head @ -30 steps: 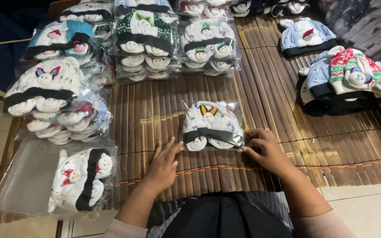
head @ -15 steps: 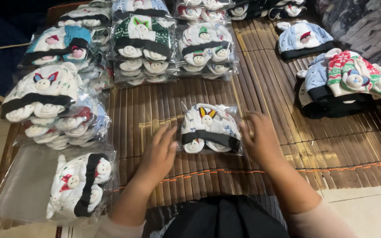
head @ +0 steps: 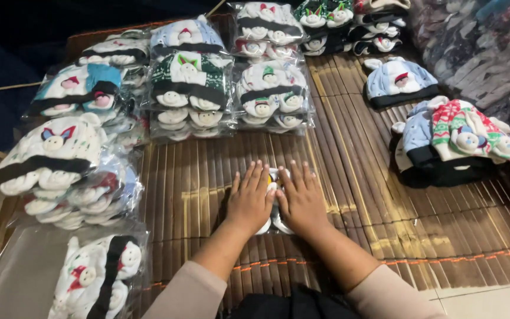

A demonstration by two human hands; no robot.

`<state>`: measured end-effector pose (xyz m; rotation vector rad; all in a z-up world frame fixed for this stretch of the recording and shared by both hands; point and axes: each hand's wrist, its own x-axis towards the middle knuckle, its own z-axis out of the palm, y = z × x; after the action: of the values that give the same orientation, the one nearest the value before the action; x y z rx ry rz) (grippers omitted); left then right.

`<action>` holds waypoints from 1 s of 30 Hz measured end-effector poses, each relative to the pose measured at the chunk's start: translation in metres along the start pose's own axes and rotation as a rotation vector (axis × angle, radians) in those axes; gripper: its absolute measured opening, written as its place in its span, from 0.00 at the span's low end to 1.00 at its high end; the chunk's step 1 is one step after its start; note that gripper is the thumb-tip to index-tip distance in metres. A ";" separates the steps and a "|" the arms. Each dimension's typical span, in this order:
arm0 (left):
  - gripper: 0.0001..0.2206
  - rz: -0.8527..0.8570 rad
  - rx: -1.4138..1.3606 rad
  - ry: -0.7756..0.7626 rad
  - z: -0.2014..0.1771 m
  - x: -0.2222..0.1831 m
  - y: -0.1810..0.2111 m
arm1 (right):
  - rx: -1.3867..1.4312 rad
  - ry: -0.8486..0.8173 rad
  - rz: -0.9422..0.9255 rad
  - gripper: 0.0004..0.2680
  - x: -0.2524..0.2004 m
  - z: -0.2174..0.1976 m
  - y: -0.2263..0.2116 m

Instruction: Packaging baby hats and socks into plastic bags

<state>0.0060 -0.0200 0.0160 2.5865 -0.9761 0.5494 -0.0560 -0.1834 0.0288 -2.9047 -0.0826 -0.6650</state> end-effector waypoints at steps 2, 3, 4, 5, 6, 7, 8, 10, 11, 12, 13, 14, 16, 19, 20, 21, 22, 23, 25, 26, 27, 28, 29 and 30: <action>0.28 -0.005 0.020 0.004 0.006 -0.004 -0.001 | -0.026 0.007 0.002 0.21 -0.001 0.005 0.000; 0.28 -0.009 0.043 0.008 0.008 -0.005 -0.003 | -0.050 0.017 0.002 0.22 -0.001 0.008 -0.001; 0.28 -0.010 0.045 0.008 0.009 -0.005 -0.003 | -0.049 0.018 0.001 0.22 0.000 0.008 0.000; 0.28 -0.014 0.046 0.011 0.009 -0.005 -0.003 | -0.063 -0.001 0.004 0.22 0.000 0.008 -0.001; 0.28 -0.017 0.047 0.014 0.010 -0.006 -0.004 | -0.076 -0.020 0.007 0.22 0.001 0.008 -0.001; 0.28 -0.020 0.047 0.015 0.011 -0.005 -0.004 | -0.076 -0.020 0.004 0.22 0.002 0.009 -0.001; 0.27 -0.022 0.040 0.017 0.011 -0.004 -0.004 | -0.086 -0.025 0.011 0.22 0.002 0.011 -0.001; 0.27 -0.029 0.036 0.018 0.013 -0.004 -0.005 | -0.091 -0.030 0.013 0.22 0.004 0.013 -0.001; 0.27 -0.024 0.028 0.018 0.014 -0.003 -0.006 | -0.100 -0.042 0.021 0.22 0.005 0.012 -0.002; 0.27 -0.020 0.021 0.019 0.016 -0.003 -0.007 | -0.110 -0.055 0.030 0.22 0.006 0.012 -0.003; 0.27 -0.024 0.023 0.018 0.016 -0.003 -0.008 | -0.107 -0.057 0.027 0.22 0.007 0.013 -0.003; 0.27 -0.024 0.019 0.011 0.017 -0.003 -0.008 | -0.116 -0.074 0.031 0.22 0.007 0.013 -0.003; 0.27 -0.029 0.016 0.002 0.019 -0.003 -0.008 | -0.124 -0.095 0.031 0.22 0.008 0.014 -0.002; 0.27 -0.026 0.029 0.014 0.023 -0.004 -0.009 | -0.127 -0.112 0.029 0.22 0.008 0.017 -0.001; 0.27 -0.024 0.029 0.018 0.024 -0.004 -0.009 | -0.134 -0.122 0.031 0.22 0.007 0.019 -0.001; 0.27 -0.020 0.029 0.024 0.026 -0.004 -0.010 | -0.143 -0.129 0.035 0.22 0.007 0.021 0.000; 0.27 -0.022 0.032 0.026 0.025 -0.003 -0.010 | -0.142 -0.127 0.032 0.22 0.009 0.019 -0.001; 0.27 -0.022 0.024 0.022 0.025 -0.003 -0.010 | -0.140 -0.145 0.039 0.22 0.009 0.017 -0.003; 0.27 -0.023 0.016 0.020 0.024 -0.003 -0.009 | -0.138 -0.163 0.045 0.22 0.010 0.015 -0.004; 0.27 -0.027 0.002 0.010 0.024 -0.003 -0.010 | -0.125 -0.180 0.050 0.22 0.010 0.015 -0.004; 0.27 -0.031 -0.013 0.000 0.025 -0.003 -0.009 | -0.112 -0.197 0.054 0.23 0.010 0.014 -0.004; 0.27 -0.033 -0.013 0.002 0.025 -0.003 -0.009 | -0.113 -0.197 0.051 0.23 0.010 0.014 -0.004; 0.27 -0.037 -0.023 0.003 0.025 -0.003 -0.010 | -0.110 -0.199 0.051 0.22 0.010 0.014 -0.004; 0.27 -0.041 -0.033 0.004 0.025 -0.003 -0.010 | -0.106 -0.201 0.051 0.22 0.011 0.014 -0.005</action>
<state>0.0165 -0.0220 -0.0088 2.5694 -0.9216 0.5227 -0.0408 -0.1762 0.0214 -3.0557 0.0026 -0.3788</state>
